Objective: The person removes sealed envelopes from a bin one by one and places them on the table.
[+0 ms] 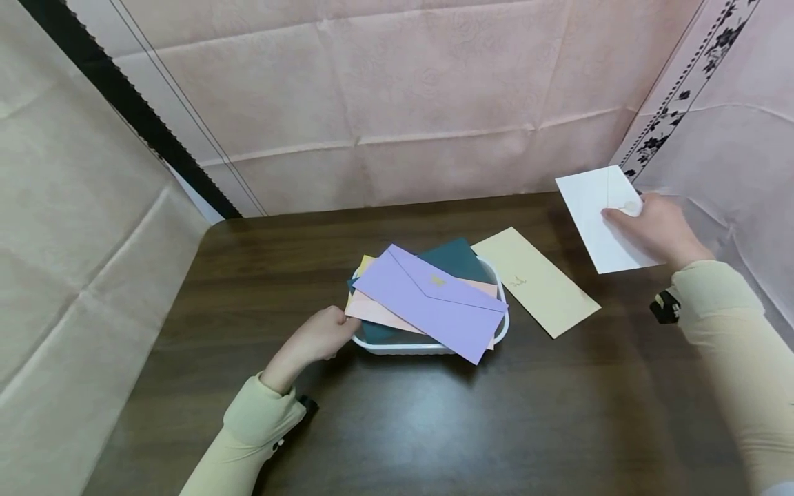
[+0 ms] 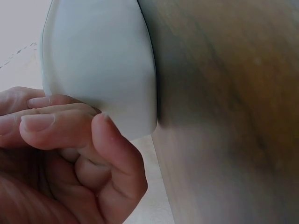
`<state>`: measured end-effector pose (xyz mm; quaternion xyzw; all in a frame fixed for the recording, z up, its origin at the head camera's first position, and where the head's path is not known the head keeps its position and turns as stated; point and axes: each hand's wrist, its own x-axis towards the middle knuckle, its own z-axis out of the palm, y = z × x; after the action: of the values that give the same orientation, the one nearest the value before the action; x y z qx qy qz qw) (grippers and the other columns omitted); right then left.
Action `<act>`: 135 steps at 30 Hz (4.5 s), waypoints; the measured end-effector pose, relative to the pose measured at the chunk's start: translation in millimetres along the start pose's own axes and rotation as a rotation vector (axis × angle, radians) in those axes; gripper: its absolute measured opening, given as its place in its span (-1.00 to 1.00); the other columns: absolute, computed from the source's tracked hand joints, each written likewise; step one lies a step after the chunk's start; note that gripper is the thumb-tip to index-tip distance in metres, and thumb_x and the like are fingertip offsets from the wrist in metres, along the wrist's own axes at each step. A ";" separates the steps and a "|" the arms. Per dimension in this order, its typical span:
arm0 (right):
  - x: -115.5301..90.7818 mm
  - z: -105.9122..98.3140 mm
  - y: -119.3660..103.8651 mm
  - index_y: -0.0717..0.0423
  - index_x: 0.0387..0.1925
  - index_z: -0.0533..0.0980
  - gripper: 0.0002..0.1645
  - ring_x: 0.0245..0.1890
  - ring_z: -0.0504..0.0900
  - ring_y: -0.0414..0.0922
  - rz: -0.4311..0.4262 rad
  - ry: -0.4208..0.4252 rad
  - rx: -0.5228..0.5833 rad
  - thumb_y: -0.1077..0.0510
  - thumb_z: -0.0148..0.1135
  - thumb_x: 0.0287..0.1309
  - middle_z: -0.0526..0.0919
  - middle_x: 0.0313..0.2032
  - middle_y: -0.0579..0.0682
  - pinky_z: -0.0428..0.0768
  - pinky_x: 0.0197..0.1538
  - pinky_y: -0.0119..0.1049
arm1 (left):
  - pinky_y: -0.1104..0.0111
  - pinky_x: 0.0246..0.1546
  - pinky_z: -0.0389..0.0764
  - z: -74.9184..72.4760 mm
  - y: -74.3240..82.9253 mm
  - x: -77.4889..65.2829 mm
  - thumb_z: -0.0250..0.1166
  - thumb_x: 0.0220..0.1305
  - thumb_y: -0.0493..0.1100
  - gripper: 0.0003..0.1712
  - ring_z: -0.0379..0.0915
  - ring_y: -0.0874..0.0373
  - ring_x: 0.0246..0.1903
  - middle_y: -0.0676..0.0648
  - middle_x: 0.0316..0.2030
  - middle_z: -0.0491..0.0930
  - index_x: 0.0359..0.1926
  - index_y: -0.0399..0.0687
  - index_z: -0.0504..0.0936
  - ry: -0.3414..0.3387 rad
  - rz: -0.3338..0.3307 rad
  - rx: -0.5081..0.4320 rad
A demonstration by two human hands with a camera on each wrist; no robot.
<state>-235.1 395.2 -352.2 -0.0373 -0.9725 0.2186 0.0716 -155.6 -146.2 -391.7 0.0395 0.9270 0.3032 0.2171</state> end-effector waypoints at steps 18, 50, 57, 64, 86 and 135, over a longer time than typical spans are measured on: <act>7.8 26.0 27.9 0.50 -0.08 0.37 -0.11 -0.34 0.47 0.20 -0.007 -0.058 -0.054 -0.36 -0.02 0.17 0.51 -0.27 0.42 0.38 -0.29 0.02 | 0.42 -0.80 0.10 -0.6 3.9 2.0 -0.03 0.28 -0.01 -0.50 0.12 0.19 -0.85 0.03 -0.87 0.22 -0.79 -0.05 0.27 0.001 0.015 -0.003; 35.1 52.5 32.8 0.68 0.13 0.11 -0.03 -0.06 0.17 0.38 -0.062 -0.161 -0.060 -0.18 0.09 0.18 0.16 -0.03 0.57 0.22 -0.01 0.27 | 0.41 -0.79 0.14 2.1 -0.7 -1.4 -0.04 0.31 0.04 -0.48 0.16 0.16 -0.85 0.02 -0.86 0.26 -0.76 -0.07 0.33 -0.004 0.001 -0.024; 37.3 54.7 28.2 0.61 0.13 0.10 -0.06 0.00 0.08 0.50 -0.004 -0.185 -0.120 -0.20 0.05 0.20 0.12 -0.01 0.61 0.11 -0.03 0.39 | 0.41 -0.79 0.13 2.0 -1.2 -0.3 -0.03 0.30 0.03 -0.49 0.16 0.17 -0.85 0.03 -0.87 0.26 -0.77 -0.08 0.32 0.000 0.002 -0.024; 37.1 57.8 25.0 0.63 0.17 0.05 -0.02 0.03 0.03 0.55 0.030 -0.239 -0.124 -0.23 -0.04 0.23 0.06 0.03 0.67 0.06 -0.03 0.42 | 0.41 -0.79 0.12 2.0 -1.5 -0.6 -0.03 0.29 0.02 -0.49 0.15 0.17 -0.85 0.02 -0.86 0.26 -0.77 -0.07 0.32 -0.002 -0.001 -0.019; 41.8 68.3 23.2 0.62 0.26 0.02 0.01 0.12 -0.06 0.56 0.012 -0.309 -0.116 -0.27 -0.14 0.28 -0.04 0.14 0.67 0.02 0.03 0.45 | 0.42 -0.79 0.12 1.1 0.0 0.5 -0.03 0.30 0.02 -0.48 0.15 0.16 -0.84 0.00 -0.85 0.26 -0.77 -0.08 0.32 -0.010 -0.007 -0.015; 43.1 80.9 -123.9 0.51 0.33 0.10 -0.15 0.26 0.15 0.31 -0.364 -0.336 -0.110 -0.06 0.03 0.28 0.13 0.29 0.42 0.15 0.24 0.13 | 0.41 -0.79 0.12 2.0 -2.8 2.4 -0.04 0.28 -0.01 -0.51 0.13 0.20 -0.85 0.04 -0.87 0.22 -0.79 -0.04 0.26 0.002 0.031 -0.027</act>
<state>-295.3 254.1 -365.9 0.1715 -0.9718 0.1521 -0.0548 -156.8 -146.9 -395.6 0.0505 0.9224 0.3188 0.2122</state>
